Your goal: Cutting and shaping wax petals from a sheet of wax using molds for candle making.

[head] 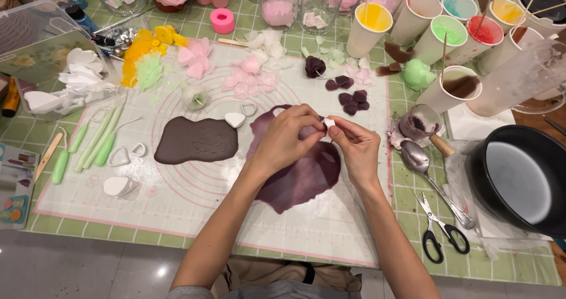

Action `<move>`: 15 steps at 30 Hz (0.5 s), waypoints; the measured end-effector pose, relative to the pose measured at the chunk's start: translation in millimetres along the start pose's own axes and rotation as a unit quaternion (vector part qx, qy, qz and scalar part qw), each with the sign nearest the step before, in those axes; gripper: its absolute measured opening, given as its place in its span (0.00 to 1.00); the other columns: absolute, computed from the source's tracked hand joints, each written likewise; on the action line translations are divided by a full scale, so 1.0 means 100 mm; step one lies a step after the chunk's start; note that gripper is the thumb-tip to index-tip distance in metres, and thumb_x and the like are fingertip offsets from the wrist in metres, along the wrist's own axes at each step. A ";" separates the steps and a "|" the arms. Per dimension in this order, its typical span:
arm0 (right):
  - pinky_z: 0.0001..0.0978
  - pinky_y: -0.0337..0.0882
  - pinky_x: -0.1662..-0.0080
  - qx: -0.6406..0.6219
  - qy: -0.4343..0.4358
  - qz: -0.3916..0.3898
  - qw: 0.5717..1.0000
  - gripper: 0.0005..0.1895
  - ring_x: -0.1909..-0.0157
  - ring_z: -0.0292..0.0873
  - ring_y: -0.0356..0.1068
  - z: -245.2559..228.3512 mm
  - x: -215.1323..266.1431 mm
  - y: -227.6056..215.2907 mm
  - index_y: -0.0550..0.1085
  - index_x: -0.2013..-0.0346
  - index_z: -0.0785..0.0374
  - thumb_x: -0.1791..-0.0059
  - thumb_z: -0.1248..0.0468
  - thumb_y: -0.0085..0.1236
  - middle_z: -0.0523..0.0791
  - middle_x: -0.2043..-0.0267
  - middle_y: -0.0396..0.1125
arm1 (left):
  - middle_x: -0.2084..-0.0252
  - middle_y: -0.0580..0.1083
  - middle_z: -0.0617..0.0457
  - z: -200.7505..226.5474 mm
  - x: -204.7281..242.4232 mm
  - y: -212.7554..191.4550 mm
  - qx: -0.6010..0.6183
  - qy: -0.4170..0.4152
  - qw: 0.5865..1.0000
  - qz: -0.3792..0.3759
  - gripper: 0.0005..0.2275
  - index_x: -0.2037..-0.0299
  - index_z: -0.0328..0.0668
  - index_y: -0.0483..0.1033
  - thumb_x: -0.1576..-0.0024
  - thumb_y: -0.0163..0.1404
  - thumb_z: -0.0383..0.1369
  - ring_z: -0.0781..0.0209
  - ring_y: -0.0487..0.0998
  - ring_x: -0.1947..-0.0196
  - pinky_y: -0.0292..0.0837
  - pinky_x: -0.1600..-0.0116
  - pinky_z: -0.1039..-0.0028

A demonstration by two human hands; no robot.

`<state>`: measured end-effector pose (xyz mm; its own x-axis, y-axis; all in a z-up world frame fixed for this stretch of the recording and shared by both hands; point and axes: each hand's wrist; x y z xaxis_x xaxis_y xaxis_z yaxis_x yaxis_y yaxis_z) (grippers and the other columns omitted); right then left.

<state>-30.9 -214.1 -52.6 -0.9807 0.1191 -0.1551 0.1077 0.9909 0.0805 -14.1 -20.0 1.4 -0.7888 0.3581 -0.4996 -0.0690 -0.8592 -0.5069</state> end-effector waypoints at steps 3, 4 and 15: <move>0.21 0.74 0.57 -0.002 0.007 0.000 1.000 0.15 0.61 0.31 0.72 -0.02 -0.01 0.00 0.79 0.48 0.68 0.50 0.69 0.64 0.44 0.59 0.76 | 0.61 0.77 0.52 -0.01 0.00 0.02 -0.001 -0.009 1.000 -0.002 0.04 0.65 0.37 0.82 0.48 0.59 0.28 0.55 0.78 0.59 0.73 0.54 0.68; 0.21 0.74 0.57 -0.002 0.006 0.000 1.000 0.15 0.61 0.31 0.72 -0.02 -0.01 0.00 0.79 0.48 0.68 0.50 0.69 0.64 0.44 0.59 0.76 | 0.61 0.77 0.52 -0.01 -0.01 0.02 -0.002 -0.009 1.000 -0.002 0.04 0.65 0.37 0.82 0.48 0.59 0.28 0.55 0.78 0.59 0.73 0.54 0.68; 0.28 0.72 0.54 -0.131 0.064 0.005 0.989 0.21 0.56 0.37 0.72 0.05 -0.20 -0.24 0.75 0.42 0.69 0.44 0.57 0.54 0.46 0.53 0.75 | 0.65 0.79 0.50 -0.56 -0.29 0.04 -0.037 -0.129 0.991 -0.013 0.05 0.67 0.40 0.83 0.50 0.59 0.31 0.57 0.82 0.66 0.76 0.58 0.67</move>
<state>-13.4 -239.4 -56.6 -0.9942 0.1039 -0.0275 0.0887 0.9374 0.3368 42.3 -13.3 -25.3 -0.9183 0.2654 -0.2937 -0.0538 -0.8188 -0.5716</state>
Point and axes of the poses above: each hand's wrist, its own x-axis away from the middle knuckle, its own y-axis out of the palm, z = x × y
